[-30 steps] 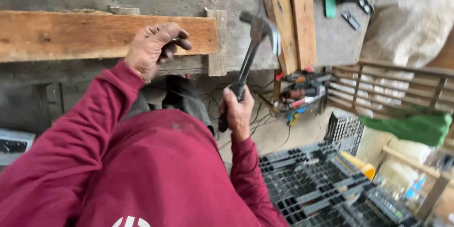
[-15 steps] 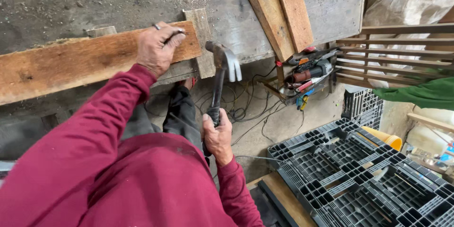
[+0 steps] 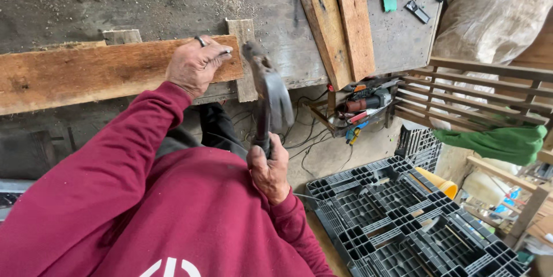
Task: The person picks up nails from a plastic container and hammers them into a long wooden board to join it with smaller wooden blocks on a workbench. They move pieces of wood and scrap materials around the workspace between hammering sessions.
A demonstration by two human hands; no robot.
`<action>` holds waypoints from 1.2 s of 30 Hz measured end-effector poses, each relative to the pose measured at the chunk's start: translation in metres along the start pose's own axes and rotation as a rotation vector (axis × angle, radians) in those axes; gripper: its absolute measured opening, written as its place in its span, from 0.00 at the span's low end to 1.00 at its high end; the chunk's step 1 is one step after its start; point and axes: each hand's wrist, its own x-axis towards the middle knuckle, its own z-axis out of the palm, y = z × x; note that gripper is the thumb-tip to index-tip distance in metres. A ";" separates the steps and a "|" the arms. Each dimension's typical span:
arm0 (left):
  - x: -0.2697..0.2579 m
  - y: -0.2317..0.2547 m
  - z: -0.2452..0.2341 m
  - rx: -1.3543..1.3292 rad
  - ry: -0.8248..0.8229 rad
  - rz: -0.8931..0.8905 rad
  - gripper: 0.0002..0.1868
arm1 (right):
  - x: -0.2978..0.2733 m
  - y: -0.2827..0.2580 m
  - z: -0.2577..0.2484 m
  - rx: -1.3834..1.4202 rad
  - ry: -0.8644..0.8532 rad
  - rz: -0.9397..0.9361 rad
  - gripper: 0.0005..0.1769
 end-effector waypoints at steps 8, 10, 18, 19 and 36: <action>0.002 -0.003 -0.002 -0.007 -0.015 -0.025 0.09 | 0.005 -0.024 0.003 -0.194 -0.007 0.218 0.13; 0.001 -0.008 -0.001 -0.009 -0.040 0.007 0.09 | 0.004 -0.028 0.003 -0.118 -0.007 0.152 0.12; 0.001 -0.013 -0.005 0.006 0.063 -0.049 0.07 | 0.006 -0.025 -0.006 -0.082 -0.026 0.318 0.13; 0.002 -0.013 -0.004 -0.017 0.097 -0.052 0.05 | 0.002 -0.022 -0.010 0.007 -0.022 0.298 0.13; -0.007 -0.005 -0.018 0.950 0.065 0.042 0.17 | 0.109 -0.048 -0.107 -1.195 -0.760 -0.649 0.25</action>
